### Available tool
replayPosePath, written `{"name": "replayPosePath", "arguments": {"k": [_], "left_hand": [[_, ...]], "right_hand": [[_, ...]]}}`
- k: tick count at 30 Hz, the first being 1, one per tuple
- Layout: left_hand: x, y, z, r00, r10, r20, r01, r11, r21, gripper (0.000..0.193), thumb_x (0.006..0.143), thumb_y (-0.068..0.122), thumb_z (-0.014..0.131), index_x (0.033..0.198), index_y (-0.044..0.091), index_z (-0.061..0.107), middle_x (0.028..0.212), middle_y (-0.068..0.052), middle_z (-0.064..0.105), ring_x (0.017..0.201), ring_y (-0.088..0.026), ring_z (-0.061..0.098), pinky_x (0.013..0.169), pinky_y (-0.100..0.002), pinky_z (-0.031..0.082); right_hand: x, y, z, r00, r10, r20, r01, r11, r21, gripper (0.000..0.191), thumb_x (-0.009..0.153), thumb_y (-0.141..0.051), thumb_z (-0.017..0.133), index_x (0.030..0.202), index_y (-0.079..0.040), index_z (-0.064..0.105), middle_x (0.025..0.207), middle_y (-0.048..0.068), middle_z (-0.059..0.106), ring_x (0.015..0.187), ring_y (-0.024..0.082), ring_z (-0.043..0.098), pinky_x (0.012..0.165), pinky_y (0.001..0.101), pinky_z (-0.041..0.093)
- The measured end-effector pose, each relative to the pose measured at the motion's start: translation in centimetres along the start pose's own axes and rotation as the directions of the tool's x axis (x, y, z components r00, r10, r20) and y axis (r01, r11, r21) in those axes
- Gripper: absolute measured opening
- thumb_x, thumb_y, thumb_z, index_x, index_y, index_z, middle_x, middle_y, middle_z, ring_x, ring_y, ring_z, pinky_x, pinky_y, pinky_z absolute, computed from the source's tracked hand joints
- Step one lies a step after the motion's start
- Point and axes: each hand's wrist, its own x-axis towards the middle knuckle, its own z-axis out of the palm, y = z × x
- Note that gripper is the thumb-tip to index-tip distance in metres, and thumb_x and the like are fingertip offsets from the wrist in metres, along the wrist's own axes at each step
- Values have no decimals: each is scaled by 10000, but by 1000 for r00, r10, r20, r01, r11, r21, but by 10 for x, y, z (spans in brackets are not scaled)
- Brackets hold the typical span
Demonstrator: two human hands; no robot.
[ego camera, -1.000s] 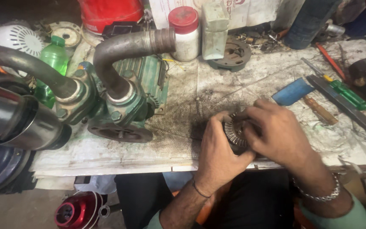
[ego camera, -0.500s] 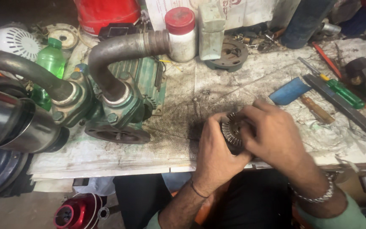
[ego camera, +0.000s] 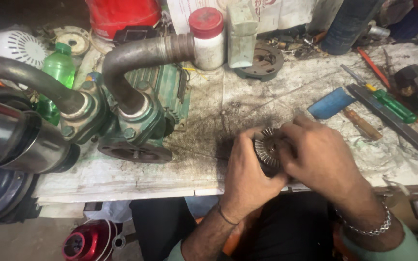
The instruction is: The person holds a brass bevel gear on a cluttered workbench and works over its teeth, rotating the gear and rubbing or scraping along the teeth by hand, turning it to treat different sides throughout the clip.
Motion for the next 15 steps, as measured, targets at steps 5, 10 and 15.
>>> {"name": "replayPosePath", "arguments": {"k": [5,10,15], "left_hand": [[1,-2,0,1000,-29,9,29,1000,-4,740,731,214,838,1318,-6,445,1244,-203,570,1223,-371,593,1066,-445,486],[0,-1,0,999,-41,9,41,999,-2,760,734,224,854,1335,-9,452,1265,-203,577,1240,-369,596,1072,-442,486],[1,-2,-2,1000,-5,27,5,1000,23,764,721,211,861,1315,-15,438,1275,-223,566,1242,-382,592,1081,-445,481]], "right_hand": [[2,1,4,993,-85,-77,86,996,13,197,743,-135,697,905,-22,688,818,172,618,760,397,644,683,498,517],[-3,6,2,1000,15,9,-15,1000,-8,193,748,-151,707,920,-66,725,829,155,633,752,390,648,684,504,517],[1,7,11,995,-71,-68,73,997,37,191,758,-127,686,935,-55,701,818,155,612,770,382,639,683,494,515]]}}
